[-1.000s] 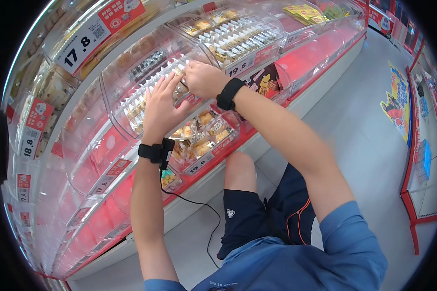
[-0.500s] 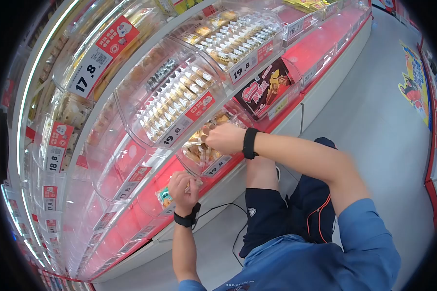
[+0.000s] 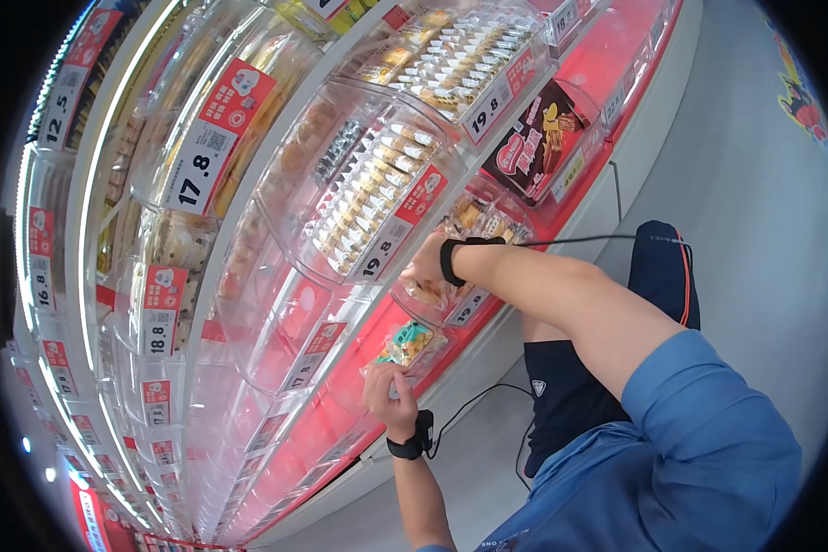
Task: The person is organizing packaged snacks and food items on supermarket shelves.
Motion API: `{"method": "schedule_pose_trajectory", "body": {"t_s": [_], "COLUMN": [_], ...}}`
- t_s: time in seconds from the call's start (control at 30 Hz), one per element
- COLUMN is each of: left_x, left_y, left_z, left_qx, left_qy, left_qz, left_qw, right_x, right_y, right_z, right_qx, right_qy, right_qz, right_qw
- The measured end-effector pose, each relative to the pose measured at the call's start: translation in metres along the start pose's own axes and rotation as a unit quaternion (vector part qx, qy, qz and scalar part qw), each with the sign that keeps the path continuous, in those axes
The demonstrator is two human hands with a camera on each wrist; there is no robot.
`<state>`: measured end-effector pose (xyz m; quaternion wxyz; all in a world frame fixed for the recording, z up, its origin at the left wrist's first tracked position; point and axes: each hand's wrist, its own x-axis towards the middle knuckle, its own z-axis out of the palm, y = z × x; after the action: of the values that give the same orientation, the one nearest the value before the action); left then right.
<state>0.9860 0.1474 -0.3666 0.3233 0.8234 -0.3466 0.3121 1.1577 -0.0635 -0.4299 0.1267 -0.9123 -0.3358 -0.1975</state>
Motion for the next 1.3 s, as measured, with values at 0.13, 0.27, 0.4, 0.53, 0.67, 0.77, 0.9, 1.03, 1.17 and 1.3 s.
{"method": "schedule_pose_trajectory", "body": {"t_s": [0.13,0.27,0.4,0.53,0.67,0.77,0.9,1.03,1.17,1.3], "left_x": [0.0,0.007,0.003,0.011,0.019,0.016,0.014,0.005,0.005,-0.005], "left_y": [0.002,0.01,0.006,-0.005,0.021,0.023,0.022,0.023,0.027,0.021], "left_z": [0.01,0.024,0.048,0.061,0.071,0.075,0.064,0.051,0.049,0.048], "left_qx": [-0.029,-0.071,-0.233,-0.493,-0.69,-0.702,-0.673,-0.68,-0.77,-0.794], "left_qy": [-0.036,-0.063,-0.114,-0.198,-0.134,-0.082,0.009,0.034,0.044,0.021], "left_qz": [-0.009,-0.046,-0.244,-0.4,-0.432,-0.395,-0.417,-0.439,-0.416,-0.395], "left_qw": [0.999,0.994,0.934,0.747,0.566,0.587,0.612,0.587,0.481,0.462], "right_x": [-0.025,-0.036,-0.081,-0.12,-0.141,-0.137,-0.12,-0.103,-0.09,-0.085], "right_y": [0.011,0.033,0.036,0.022,-0.036,-0.053,-0.033,-0.005,0.017,0.028], "right_z": [-0.037,-0.054,-0.103,-0.124,-0.144,-0.143,-0.137,-0.094,-0.041,-0.03], "right_qx": [-0.127,-0.118,-0.106,-0.146,-0.11,-0.037,0.059,0.069,0.005,0.07], "right_qy": [0.002,-0.136,-0.051,0.081,0.145,0.123,0.026,-0.001,0.04,-0.08], "right_qz": [-0.159,-0.194,-0.149,-0.183,-0.301,-0.313,-0.186,0.045,0.272,0.322], "right_qw": [0.979,0.965,0.982,0.969,0.936,0.941,0.98,0.997,0.961,0.941]}}
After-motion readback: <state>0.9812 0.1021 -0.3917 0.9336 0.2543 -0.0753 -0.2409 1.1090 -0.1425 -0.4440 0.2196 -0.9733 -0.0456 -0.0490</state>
